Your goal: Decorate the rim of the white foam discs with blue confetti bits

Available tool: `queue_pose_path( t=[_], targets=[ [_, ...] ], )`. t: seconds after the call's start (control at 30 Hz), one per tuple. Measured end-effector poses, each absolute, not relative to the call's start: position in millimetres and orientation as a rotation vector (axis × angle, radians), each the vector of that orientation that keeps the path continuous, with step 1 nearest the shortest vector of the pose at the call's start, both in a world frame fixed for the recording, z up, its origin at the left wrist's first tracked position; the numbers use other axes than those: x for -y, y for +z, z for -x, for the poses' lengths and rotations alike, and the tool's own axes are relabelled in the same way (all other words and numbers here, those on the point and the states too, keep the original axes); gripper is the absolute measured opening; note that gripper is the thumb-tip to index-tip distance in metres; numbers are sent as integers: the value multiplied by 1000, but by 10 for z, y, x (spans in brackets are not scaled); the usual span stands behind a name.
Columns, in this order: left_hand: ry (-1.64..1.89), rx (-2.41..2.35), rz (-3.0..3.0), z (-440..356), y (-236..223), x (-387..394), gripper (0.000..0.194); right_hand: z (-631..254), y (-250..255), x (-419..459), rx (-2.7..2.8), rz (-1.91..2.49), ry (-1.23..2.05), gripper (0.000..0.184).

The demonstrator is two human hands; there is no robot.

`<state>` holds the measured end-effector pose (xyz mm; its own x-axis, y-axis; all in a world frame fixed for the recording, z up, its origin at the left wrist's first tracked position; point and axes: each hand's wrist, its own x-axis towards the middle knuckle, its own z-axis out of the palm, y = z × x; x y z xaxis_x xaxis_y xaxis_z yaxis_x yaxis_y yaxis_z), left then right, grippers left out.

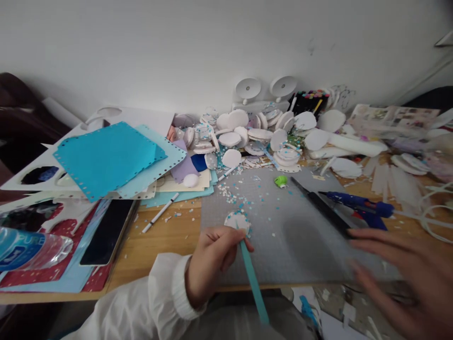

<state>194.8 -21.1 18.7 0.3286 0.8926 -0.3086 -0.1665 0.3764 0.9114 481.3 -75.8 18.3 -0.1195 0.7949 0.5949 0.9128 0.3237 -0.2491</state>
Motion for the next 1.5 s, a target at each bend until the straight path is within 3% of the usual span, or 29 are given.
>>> queue_pose_path(
  t=[0.1, 0.2, 0.4, 0.5, 0.67, 0.83, 0.97, 1.5],
  targets=[
    [799, -928, -887, -2062, 213, 256, 36, -4313, 292, 603, 2317, 1059, -226, 37],
    [780, -934, -876, -2130, 248, 264, 47, -3987, 329, 392, 2406, 680, -271, 22],
    [781, -976, -975, -2093, 331, 148, 54, -3840, 313, 57, 2317, 403, -336, 27],
    [708, -972, -1174, -1999, 316, 3, 53, -3888, 232, -62, 2241, 448, -237, 19],
    [1015, -1235, -1596, -1772, 24, -361, 40, -3862, 8, -322, 1927, 766, 22, 23],
    [880, -1207, -1721, -1661, -315, -550, 29, -3795, -316, -523, 1474, 1023, 660, 1],
    [745, -1111, -1756, -1657, -385, -520, 28, -3848, -481, -544, 1319, 1037, 1006, 8],
    [637, -1041, -1841, -1661, -350, -444, 13, -3815, -327, -403, 1345, 1145, 1130, 4]
  ],
)
